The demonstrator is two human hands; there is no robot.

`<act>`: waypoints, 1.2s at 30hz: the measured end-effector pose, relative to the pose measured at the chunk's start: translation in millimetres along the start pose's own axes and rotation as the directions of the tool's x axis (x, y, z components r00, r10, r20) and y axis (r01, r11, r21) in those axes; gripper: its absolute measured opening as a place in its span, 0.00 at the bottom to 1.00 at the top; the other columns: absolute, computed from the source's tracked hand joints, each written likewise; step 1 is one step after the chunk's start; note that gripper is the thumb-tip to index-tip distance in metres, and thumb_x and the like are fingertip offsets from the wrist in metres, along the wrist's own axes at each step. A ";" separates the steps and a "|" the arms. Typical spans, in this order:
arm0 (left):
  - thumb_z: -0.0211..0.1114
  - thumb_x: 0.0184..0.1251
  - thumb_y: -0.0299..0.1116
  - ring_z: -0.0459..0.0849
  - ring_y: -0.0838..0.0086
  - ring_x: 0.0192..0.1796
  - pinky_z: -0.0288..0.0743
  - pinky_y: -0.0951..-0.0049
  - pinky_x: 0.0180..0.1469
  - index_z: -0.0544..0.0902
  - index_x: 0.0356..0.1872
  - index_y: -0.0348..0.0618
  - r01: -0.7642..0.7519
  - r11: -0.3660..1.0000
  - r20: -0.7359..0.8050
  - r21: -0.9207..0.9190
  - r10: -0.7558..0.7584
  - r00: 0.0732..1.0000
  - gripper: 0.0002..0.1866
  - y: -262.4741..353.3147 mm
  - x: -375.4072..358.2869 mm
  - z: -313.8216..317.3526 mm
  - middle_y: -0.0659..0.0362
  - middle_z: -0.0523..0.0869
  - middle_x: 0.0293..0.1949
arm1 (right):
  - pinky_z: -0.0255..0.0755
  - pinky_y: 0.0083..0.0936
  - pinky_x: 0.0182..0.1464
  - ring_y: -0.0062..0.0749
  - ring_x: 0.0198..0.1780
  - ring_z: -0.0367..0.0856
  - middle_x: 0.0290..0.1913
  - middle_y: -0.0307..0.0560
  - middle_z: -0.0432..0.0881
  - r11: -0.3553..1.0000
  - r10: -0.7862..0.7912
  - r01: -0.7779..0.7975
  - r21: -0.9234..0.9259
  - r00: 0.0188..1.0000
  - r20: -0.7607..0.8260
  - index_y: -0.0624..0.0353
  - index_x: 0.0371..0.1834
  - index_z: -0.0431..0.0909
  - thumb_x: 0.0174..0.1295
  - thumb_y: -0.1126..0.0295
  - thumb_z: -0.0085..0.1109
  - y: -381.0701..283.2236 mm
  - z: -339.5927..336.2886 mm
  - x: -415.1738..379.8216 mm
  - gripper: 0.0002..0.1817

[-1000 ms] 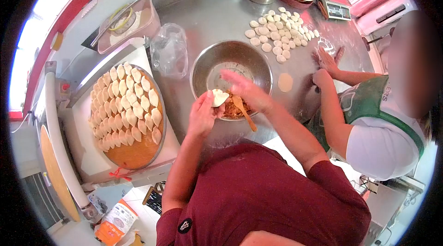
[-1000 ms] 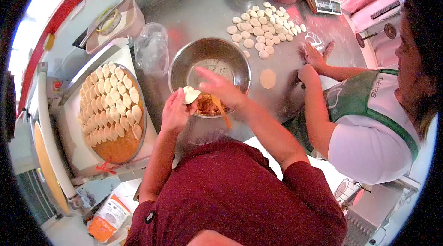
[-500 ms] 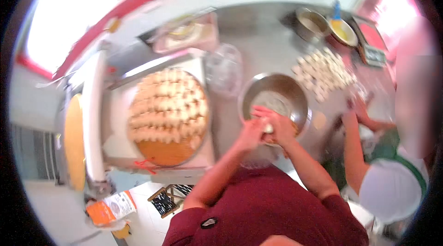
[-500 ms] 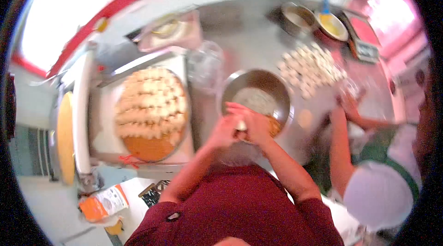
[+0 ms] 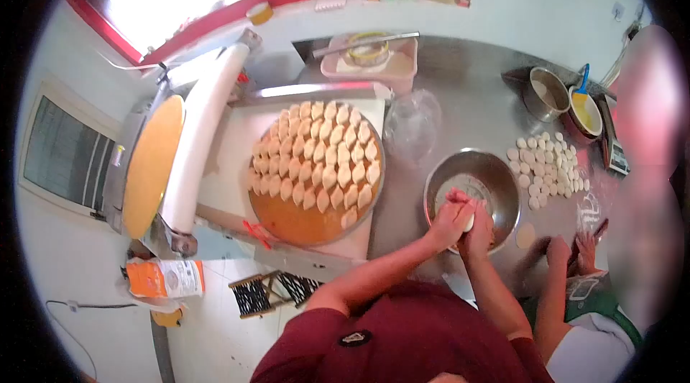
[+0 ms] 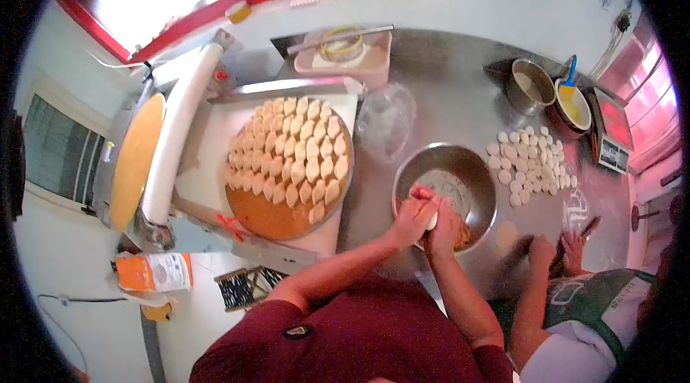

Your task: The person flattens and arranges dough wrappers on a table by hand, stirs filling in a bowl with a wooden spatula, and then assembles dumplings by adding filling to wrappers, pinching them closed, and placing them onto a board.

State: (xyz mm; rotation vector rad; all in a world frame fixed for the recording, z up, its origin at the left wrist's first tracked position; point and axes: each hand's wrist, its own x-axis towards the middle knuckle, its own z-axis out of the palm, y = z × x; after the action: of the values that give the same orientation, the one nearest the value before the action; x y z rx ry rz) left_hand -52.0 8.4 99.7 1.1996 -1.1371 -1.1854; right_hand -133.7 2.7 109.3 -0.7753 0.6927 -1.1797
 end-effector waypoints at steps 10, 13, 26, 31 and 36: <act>0.44 0.74 0.46 0.75 0.83 0.26 0.68 0.79 0.26 0.80 0.36 0.38 0.334 0.900 0.204 -0.282 -0.284 0.937 0.22 -28.3 6.1 -4.5 0.63 0.79 0.24 | 0.68 0.29 0.56 0.36 0.53 0.75 0.55 0.59 0.74 0.979 0.014 -0.014 -0.203 1.000 0.001 0.64 0.69 0.51 0.69 0.45 0.34 -2.5 -10.5 -4.5 0.36; 0.41 0.75 0.49 0.73 0.83 0.25 0.67 0.82 0.24 0.78 0.40 0.42 0.332 0.926 0.261 -0.182 -0.280 0.924 0.22 24.1 -6.2 -54.7 0.65 0.78 0.25 | 0.67 0.28 0.54 0.34 0.54 0.74 0.57 0.57 0.74 0.982 0.034 -0.027 -0.186 0.999 0.033 0.63 0.71 0.48 0.66 0.43 0.40 -14.2 -15.9 -2.0 0.40; 0.58 0.65 0.35 0.77 0.64 0.31 0.72 0.67 0.36 0.82 0.36 0.37 0.176 0.548 -0.369 0.818 0.266 0.891 0.11 0.0 -112.7 -233.5 0.55 0.79 0.29 | 0.66 0.29 0.57 0.34 0.51 0.76 0.51 0.54 0.78 0.914 -0.025 0.040 -0.404 0.999 0.042 0.67 0.62 0.64 0.70 0.52 0.40 -47.5 -71.6 -7.4 0.29; 0.60 0.62 0.34 0.78 0.56 0.34 0.71 0.60 0.38 0.82 0.35 0.40 0.307 0.460 -0.403 0.833 0.124 0.907 0.09 0.4 -111.3 -229.0 0.50 0.79 0.31 | 0.66 0.30 0.58 0.35 0.51 0.77 0.50 0.54 0.78 0.848 -0.053 0.119 -0.517 0.989 0.141 0.69 0.61 0.65 0.70 0.55 0.41 -45.7 -67.6 -4.8 0.28; 0.59 0.62 0.35 0.79 0.54 0.37 0.72 0.58 0.38 0.81 0.37 0.41 0.296 0.411 -0.406 0.862 0.212 0.889 0.09 -8.7 -111.7 -227.5 0.51 0.81 0.33 | 0.67 0.28 0.57 0.33 0.51 0.78 0.49 0.52 0.80 0.810 -0.055 0.133 -0.571 0.987 0.151 0.69 0.59 0.67 0.70 0.61 0.43 -45.5 -72.2 -5.9 0.23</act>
State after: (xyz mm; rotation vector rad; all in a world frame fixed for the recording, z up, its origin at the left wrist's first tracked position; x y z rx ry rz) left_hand 168.3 132.7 80.6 2.2263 -1.4042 -0.1043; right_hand -218.0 -12.1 106.6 -1.4044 0.9320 -0.9953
